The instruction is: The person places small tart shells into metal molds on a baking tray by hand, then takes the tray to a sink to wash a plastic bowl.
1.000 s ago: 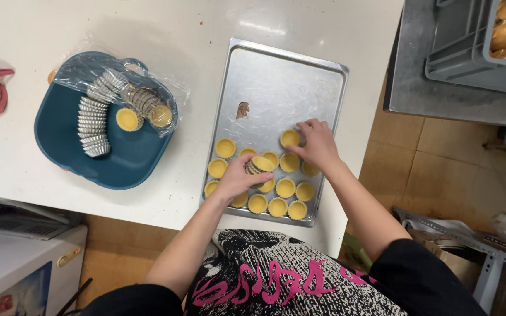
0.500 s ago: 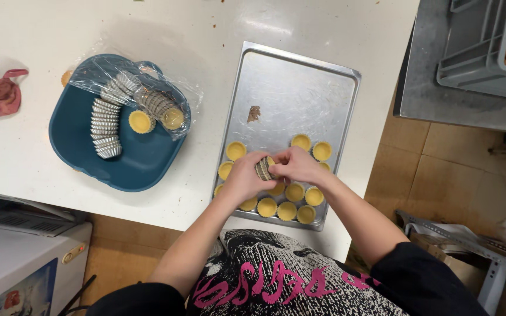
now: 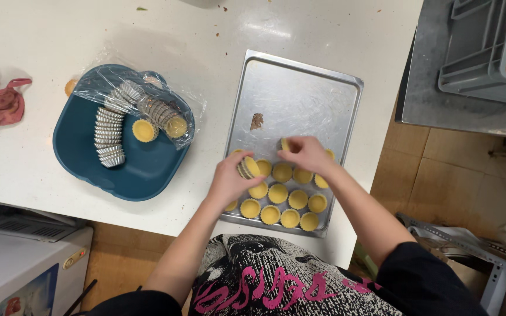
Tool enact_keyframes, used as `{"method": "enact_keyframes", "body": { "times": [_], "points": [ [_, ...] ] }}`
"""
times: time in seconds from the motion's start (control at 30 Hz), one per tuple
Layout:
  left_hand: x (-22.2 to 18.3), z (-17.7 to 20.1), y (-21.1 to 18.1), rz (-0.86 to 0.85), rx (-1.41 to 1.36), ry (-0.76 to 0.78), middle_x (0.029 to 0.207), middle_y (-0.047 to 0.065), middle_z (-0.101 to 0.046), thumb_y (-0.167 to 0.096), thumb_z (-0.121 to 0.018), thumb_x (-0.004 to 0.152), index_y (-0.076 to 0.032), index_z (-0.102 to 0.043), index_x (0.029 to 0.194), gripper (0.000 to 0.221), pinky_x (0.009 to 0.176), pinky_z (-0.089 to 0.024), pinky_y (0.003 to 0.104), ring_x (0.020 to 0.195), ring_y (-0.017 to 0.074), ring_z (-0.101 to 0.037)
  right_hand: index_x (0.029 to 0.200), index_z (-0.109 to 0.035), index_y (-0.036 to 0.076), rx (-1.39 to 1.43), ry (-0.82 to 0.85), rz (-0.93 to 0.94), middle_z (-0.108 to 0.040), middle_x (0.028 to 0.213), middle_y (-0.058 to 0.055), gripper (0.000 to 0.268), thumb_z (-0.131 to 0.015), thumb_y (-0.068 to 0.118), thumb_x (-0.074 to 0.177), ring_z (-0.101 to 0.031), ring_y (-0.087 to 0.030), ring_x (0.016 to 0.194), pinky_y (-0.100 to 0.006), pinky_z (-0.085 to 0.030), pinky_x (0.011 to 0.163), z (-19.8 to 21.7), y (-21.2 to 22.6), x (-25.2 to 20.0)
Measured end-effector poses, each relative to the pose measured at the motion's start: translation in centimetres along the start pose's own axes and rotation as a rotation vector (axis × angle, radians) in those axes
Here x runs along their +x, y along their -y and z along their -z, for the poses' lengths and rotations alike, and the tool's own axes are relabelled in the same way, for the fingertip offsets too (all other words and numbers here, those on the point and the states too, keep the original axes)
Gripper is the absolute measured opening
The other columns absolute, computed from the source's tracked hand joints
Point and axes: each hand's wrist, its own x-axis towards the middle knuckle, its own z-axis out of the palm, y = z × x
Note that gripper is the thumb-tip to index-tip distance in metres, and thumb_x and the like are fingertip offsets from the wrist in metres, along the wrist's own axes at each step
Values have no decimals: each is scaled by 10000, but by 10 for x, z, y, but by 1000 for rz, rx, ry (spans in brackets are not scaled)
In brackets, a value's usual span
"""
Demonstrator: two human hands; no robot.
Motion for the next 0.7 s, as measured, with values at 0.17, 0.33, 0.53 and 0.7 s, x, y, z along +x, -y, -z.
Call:
{"method": "enact_keyframes", "body": {
  "times": [0.17, 0.33, 0.53, 0.7],
  "points": [
    [-4, -1, 21, -6, -28, -78, 1239, 158, -690, -334, -933, 674, -39, -671, 1264, 710, 973, -534, 379, 1139, 299, -681, 1205, -714, 66, -931, -260, 382, -653, 1180, -161, 616, -851, 366, 684, -611, -359, 1070, -444, -534, 841, 1, 17, 12],
    [-10, -4, 15, 247, -233, -32, 1137, 150, -709, -364, -926, 602, -49, -603, 1220, 765, 902, -574, 367, 1052, 272, -712, 1271, -704, 71, -834, -272, 483, -670, 1215, -152, 593, -829, 393, 790, -611, -332, 1089, -418, -519, 911, -5, 11, 7],
    [-12, -1, -2, -13, -73, -7, 1104, 134, -723, -354, -940, 616, -41, -650, 1180, 707, 902, -556, 381, 1039, 290, -723, 1254, -711, 44, -52, 128, 181, -752, 890, -32, 463, -730, 322, 884, -670, -101, 769, -263, -520, 675, -48, 16, -15],
    [-13, 17, -3, -148, -65, 41, 1108, 135, -722, -315, -908, 673, -35, -679, 1186, 628, 894, -562, 369, 1019, 291, -724, 1187, -735, -37, 39, 139, 240, -741, 886, -51, 398, -790, 160, 845, -653, -84, 756, -240, -543, 692, -57, 19, -13]
  ]
}}
